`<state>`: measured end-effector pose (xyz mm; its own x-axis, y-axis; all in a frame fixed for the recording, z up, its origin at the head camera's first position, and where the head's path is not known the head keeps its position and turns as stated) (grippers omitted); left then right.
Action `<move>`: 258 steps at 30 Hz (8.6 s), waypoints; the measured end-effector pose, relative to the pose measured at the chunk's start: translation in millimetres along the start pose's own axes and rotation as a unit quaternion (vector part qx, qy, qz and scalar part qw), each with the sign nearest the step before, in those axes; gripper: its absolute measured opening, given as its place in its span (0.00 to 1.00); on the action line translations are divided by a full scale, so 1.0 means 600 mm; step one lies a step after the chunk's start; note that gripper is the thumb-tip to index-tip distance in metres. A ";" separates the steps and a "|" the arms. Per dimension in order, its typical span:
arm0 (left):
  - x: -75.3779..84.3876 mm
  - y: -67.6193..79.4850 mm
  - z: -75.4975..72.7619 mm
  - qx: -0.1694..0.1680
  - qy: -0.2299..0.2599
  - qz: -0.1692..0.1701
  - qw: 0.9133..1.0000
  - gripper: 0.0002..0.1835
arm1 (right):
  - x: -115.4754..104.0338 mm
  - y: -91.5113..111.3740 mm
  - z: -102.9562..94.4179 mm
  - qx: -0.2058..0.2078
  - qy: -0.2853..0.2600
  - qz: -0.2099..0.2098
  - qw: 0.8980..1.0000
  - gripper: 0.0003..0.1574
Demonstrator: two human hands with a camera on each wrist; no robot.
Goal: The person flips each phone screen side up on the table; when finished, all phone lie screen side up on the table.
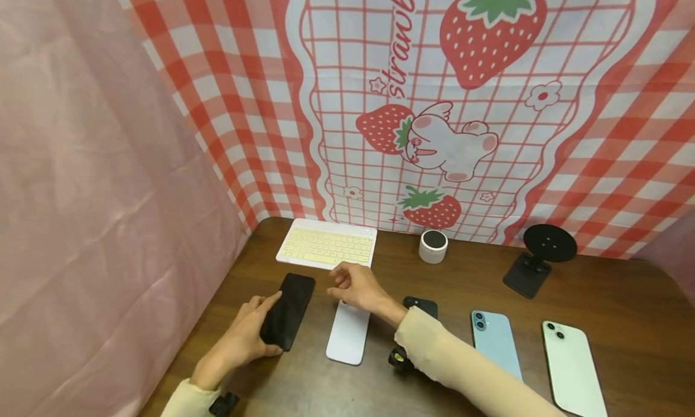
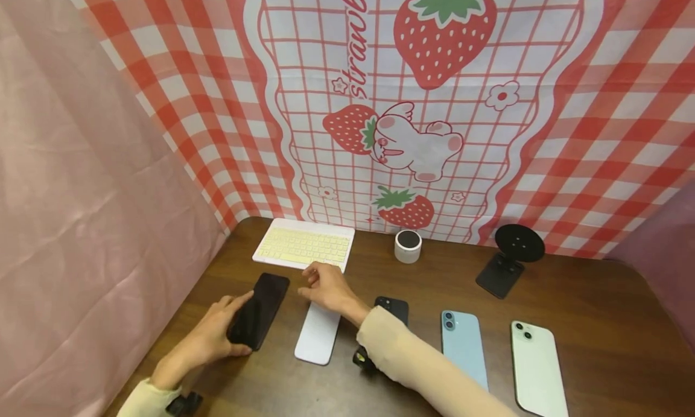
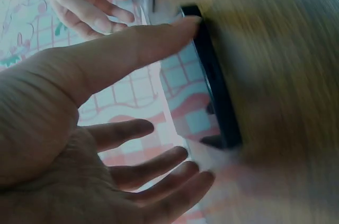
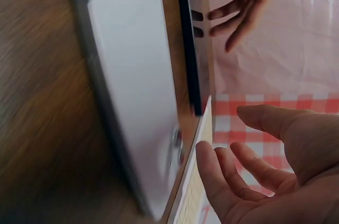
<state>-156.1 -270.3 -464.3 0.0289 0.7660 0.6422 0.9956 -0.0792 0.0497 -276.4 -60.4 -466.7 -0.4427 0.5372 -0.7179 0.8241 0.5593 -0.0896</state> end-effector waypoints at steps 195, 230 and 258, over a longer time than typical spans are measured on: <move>0.099 -0.013 0.116 -0.006 0.281 0.046 0.959 0.29 | 0.103 0.095 -0.021 0.016 -0.028 0.131 0.991 0.36; 0.089 -0.023 0.123 -0.009 0.159 0.074 0.984 0.38 | 0.092 0.088 -0.025 0.033 0.019 0.098 0.994 0.35; 0.128 -0.007 0.124 0.020 0.053 0.053 0.997 0.55 | 0.100 0.133 -0.070 -0.007 -0.105 0.092 0.990 0.31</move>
<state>-151.6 -163.5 -472.3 0.1261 0.6824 0.7201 0.9904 -0.1283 -0.0518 -252.4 43.1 -487.9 -0.2001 0.4884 -0.8494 0.8788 0.4728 0.0648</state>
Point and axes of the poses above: each hand's wrist, its own y-axis away from the middle knuckle, its own z-axis out of the palm, x = y × z, the point moved 6 cm from there along -y, towards the middle knuckle, and after that the axes turned 11 degrees about y, right-handed, at the moved point
